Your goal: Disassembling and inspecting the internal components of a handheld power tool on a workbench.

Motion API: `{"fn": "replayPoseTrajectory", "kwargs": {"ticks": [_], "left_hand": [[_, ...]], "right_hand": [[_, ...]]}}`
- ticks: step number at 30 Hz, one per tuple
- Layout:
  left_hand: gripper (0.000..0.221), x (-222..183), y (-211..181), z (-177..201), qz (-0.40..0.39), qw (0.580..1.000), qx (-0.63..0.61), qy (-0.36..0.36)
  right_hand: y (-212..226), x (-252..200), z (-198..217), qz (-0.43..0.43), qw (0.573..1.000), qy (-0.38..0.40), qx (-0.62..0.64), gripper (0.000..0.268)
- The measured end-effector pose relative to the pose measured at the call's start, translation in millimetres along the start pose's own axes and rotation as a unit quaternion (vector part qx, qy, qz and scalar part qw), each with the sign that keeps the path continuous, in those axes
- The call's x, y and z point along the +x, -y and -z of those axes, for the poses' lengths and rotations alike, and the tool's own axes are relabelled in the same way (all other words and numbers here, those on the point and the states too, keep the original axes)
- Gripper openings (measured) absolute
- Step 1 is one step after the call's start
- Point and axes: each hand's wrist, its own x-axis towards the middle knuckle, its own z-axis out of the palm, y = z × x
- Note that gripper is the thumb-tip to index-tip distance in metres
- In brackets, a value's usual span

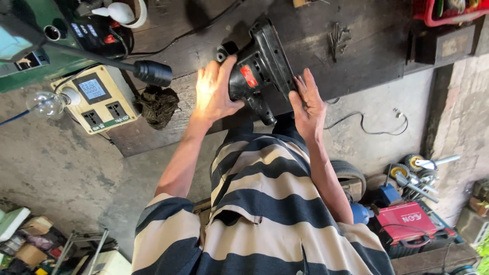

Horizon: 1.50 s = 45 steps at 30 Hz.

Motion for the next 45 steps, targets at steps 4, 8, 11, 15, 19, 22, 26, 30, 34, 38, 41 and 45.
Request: {"fn": "replayPoseTrajectory", "kwargs": {"ticks": [4,8,11,15,19,22,26,30,34,38,41,45], "left_hand": [[0.119,-4,-9,-5,-0.022,0.998,0.056,-0.035],[0.116,-5,-24,-1,-0.067,0.995,0.042,-0.067],[0.11,-1,-32,5,-0.079,0.989,0.049,-0.117],[0.113,-6,-26,-1,-0.036,0.991,0.018,-0.125],[0.118,-6,-14,-6,-0.001,0.995,-0.025,-0.098],[0.118,-3,-8,-2,0.027,0.998,-0.044,-0.035],[0.123,1,-2,2,0.058,0.995,-0.068,0.04],[0.126,3,-1,6,0.064,0.993,-0.065,0.071],[0.127,0,0,7,0.08,0.992,-0.074,0.066],[0.129,1,4,13,0.071,0.993,-0.056,0.073],[0.129,0,9,11,0.042,0.996,-0.029,0.076],[0.128,-9,14,-4,0.042,0.996,-0.02,0.078]], "right_hand": [[-4,-3,7,-0.017,0.999,0.025,-0.03,0.057],[-13,-10,19,-0.048,0.996,0.044,-0.057,0.058],[-24,-13,24,-0.05,0.996,0.056,-0.053,0.062],[-5,-5,13,-0.026,0.994,0.053,-0.088,0.062],[2,4,6,-0.001,0.992,0.061,-0.114,0.062],[5,10,0,0.023,0.989,0.05,-0.135,0.062],[11,14,-9,0.035,0.98,0.044,-0.19,0.063],[33,13,-21,0.031,0.968,0.033,-0.248,0.065],[32,24,-24,0.045,0.967,0.035,-0.247,0.063],[28,28,-25,0.065,0.964,0.025,-0.258,0.062],[30,18,-28,0.056,0.959,0.013,-0.276,0.064],[35,5,-32,0.033,0.973,-0.011,-0.228,0.063]]}}
